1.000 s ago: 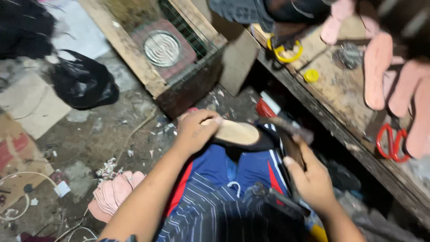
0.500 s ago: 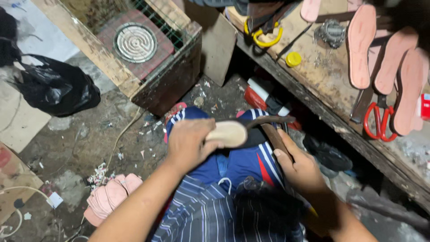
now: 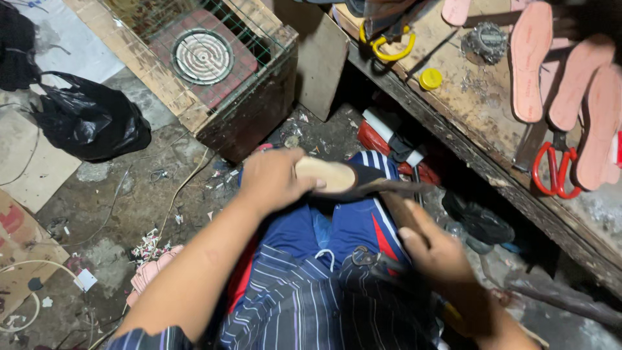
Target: The person sits on the floor and works a black shoe upper over a last, using pincers to pull and trim the upper material at the sole edge. They hammer the shoe with a cobbler's hammer, press the insole into place, and set the finished shoe on the workbench.
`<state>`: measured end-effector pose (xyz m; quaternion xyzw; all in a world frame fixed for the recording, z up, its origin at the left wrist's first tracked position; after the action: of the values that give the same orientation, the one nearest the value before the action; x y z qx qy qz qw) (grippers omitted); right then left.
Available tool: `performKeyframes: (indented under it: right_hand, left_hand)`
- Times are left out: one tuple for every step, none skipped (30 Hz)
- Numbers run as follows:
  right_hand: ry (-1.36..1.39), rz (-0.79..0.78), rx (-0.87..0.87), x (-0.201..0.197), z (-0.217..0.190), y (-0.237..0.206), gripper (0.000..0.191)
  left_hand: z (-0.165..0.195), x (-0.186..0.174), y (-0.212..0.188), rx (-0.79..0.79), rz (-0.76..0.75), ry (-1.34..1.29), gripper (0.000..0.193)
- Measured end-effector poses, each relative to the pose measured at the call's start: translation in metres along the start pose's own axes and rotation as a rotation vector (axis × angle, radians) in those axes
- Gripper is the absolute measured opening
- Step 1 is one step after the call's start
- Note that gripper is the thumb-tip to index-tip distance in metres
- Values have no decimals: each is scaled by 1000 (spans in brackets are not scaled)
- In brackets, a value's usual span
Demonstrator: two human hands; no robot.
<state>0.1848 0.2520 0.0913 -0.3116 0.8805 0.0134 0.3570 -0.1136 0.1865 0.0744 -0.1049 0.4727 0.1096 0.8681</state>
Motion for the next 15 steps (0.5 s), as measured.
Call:
performKeyframes:
  right_hand:
    - [-74,46,-51,3,3,-6,55]
    - [-147,96,-110,5,4,-9,55]
    - [-221,145,-167,5,4,-12,55]
    - [-192,173,-194,6,5,-14,47]
    - [-159,198,-224,6,6,-14,39]
    - [-127,220,-247,5,5,-14,32]
    - [-154,231,-241,4,5,-12,28]
    - [-182,243,-241,3,4,-9,25]
    - [-210,257,-243,2,2,-7,22]
    - [-166,230,-229,2,3,-5,25]
    - [-122,203,-213,4,3,-2,29]
    - [-79,173,-207,5,3,0,33]
    - [-73,200,-295,5,-4,-1,31]
    - [-70,227,-376,4,-10,-3,30]
    - [-64,253,-455,5,-15,-6,28]
  left_hand:
    - [-2,0,7,-4,-27,1,52]
    - [-4,-2,14,-6,-45,5,54]
    - [-2,-4,19,12,-41,-11,55]
    - [-1,-5,23,28,-36,-26,56]
    - [-1,-7,26,40,-30,-37,58]
    - [-5,-6,28,8,-65,-54,58]
    - [-7,-2,30,-23,-102,-75,58]
    - [-10,0,31,-56,-134,-95,58]
    - [-11,1,33,-60,-143,-101,58]
    - [-13,2,34,-65,-157,-109,57]
    - [-14,5,35,-69,-171,-116,57]
    - [-15,6,38,-81,-175,-125,58]
    - [-17,7,39,-96,-181,-128,58]
    - [-18,10,40,-108,-194,-136,59]
    - [-18,9,42,-95,-182,-135,59]
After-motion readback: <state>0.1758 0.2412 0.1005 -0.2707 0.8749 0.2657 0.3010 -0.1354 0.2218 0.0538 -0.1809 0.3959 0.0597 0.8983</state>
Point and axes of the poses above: each hand's wrist, its own y-axis towards the middle knuckle, its own x-axis out of the palm, z = x × y, the point moved 8 cm from there along y, towards the middle knuckle, and after that the axes turned 1 degree about -z, right-handed, at the moved point
